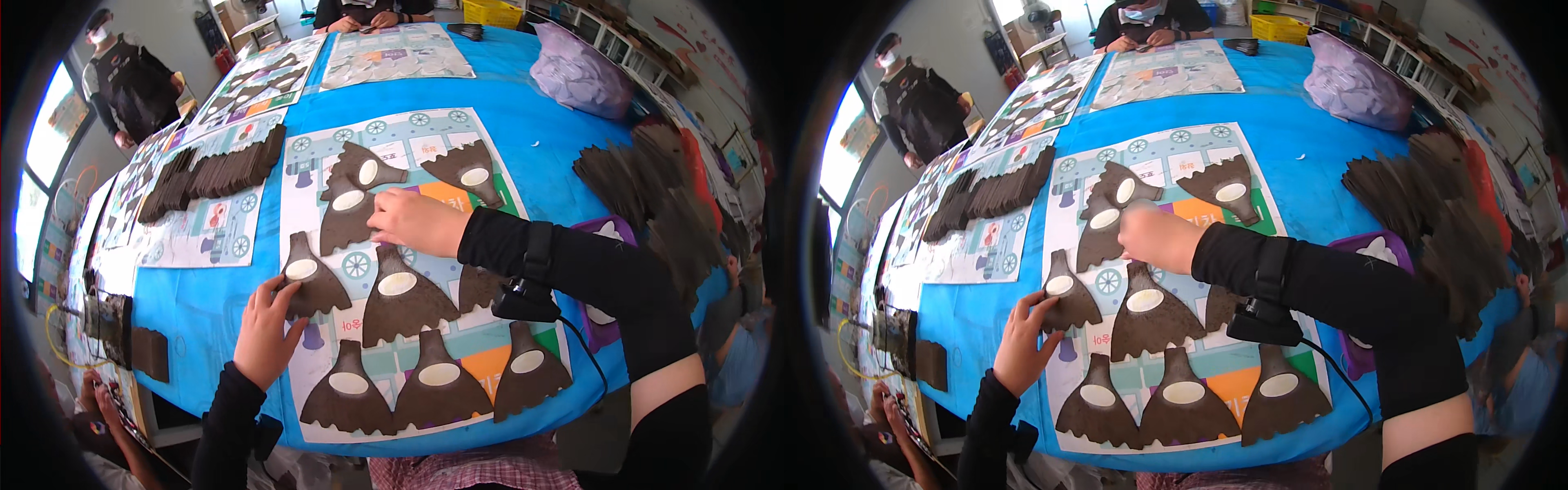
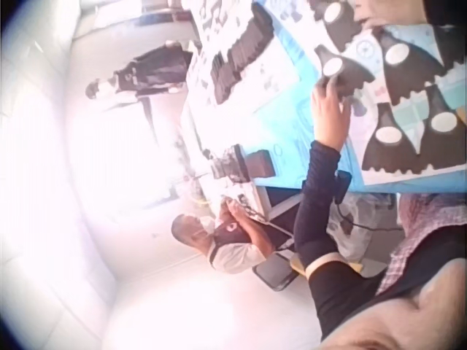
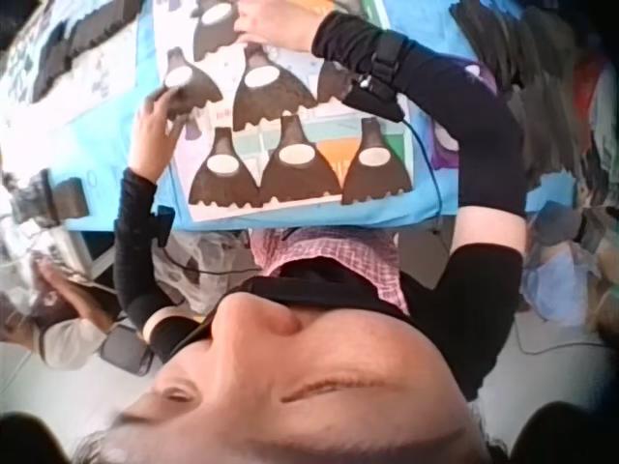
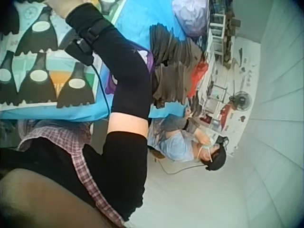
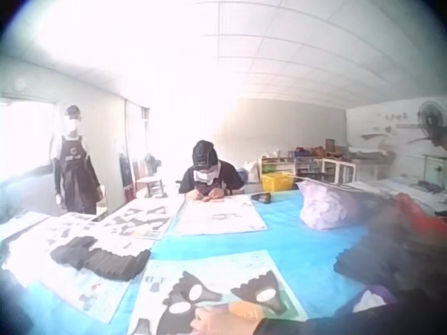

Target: Manually assembling and aligning various leather or fabric components of a shoe upper on a work table.

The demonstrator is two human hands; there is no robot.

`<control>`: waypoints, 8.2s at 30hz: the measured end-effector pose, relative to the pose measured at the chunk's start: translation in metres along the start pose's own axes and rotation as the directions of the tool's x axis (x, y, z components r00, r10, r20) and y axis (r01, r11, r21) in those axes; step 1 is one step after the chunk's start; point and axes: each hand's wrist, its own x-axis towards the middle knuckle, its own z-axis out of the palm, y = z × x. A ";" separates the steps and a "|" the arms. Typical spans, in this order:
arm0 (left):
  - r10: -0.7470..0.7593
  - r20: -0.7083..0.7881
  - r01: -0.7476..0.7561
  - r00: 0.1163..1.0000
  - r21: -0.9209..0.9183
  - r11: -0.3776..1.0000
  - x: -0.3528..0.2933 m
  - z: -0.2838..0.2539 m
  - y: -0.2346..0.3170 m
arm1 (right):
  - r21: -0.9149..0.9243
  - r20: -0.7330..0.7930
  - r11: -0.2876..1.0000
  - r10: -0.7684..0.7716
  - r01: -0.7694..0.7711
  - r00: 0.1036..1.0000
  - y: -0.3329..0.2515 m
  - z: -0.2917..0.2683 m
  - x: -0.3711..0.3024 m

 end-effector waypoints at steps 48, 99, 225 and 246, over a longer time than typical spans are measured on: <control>-0.129 -0.266 0.095 0.955 -0.136 0.986 -0.088 0.015 0.000 | -0.469 -0.084 0.873 0.109 -0.136 0.990 0.022 -0.081 -0.049; -0.348 0.134 0.212 0.928 -0.957 0.198 -0.168 0.021 0.037 | 0.765 0.401 0.058 0.736 -0.641 0.545 -0.178 -0.102 -0.313; 0.389 0.246 -0.333 0.888 -0.241 0.912 -0.180 0.156 0.191 | 0.326 0.414 0.888 0.173 -0.323 0.894 -0.331 0.062 -0.297; -0.816 0.171 0.817 0.552 0.086 0.571 -0.479 0.183 -0.112 | 0.570 0.325 0.656 0.374 -0.495 0.869 -0.374 0.051 -0.290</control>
